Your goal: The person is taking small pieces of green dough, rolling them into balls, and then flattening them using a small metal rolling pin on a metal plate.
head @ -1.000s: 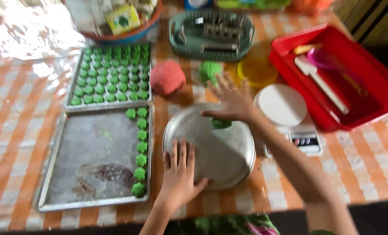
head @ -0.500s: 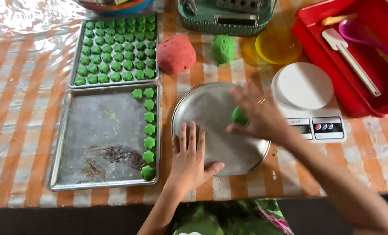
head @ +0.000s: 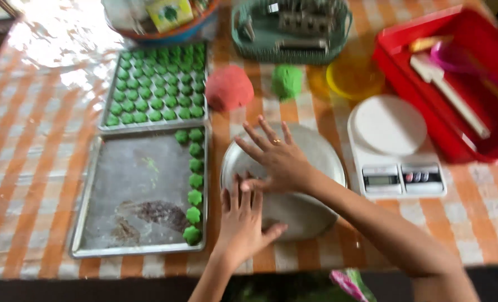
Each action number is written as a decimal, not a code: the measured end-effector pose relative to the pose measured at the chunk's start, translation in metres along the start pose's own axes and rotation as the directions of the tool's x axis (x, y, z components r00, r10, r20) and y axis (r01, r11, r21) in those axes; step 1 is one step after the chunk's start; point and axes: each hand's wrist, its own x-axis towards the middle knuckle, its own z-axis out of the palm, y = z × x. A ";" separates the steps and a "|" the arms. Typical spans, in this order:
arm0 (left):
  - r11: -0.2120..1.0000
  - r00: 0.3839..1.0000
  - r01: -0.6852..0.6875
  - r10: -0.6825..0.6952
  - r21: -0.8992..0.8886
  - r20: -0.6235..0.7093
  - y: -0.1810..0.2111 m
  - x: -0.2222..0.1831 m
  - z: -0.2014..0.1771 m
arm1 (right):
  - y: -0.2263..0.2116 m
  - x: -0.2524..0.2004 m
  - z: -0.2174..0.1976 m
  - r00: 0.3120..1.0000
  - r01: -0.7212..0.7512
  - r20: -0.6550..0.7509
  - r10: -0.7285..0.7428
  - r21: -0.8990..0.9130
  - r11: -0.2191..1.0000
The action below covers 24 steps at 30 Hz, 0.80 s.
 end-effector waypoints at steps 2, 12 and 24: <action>1.000 1.000 0.001 -0.001 0.003 0.011 0.001 0.000 -0.008 | 0.001 -0.032 -0.015 0.996 -0.027 0.082 0.019 0.102 0.994; 0.993 1.000 -0.028 0.026 0.115 0.018 0.001 0.001 -0.008 | 0.097 0.004 -0.040 0.857 -0.391 0.417 0.303 0.142 0.909; 1.000 0.998 0.018 -0.017 -0.019 0.060 0.001 0.002 -0.009 | -0.007 -0.089 -0.012 0.996 0.087 -0.002 -0.087 0.095 0.992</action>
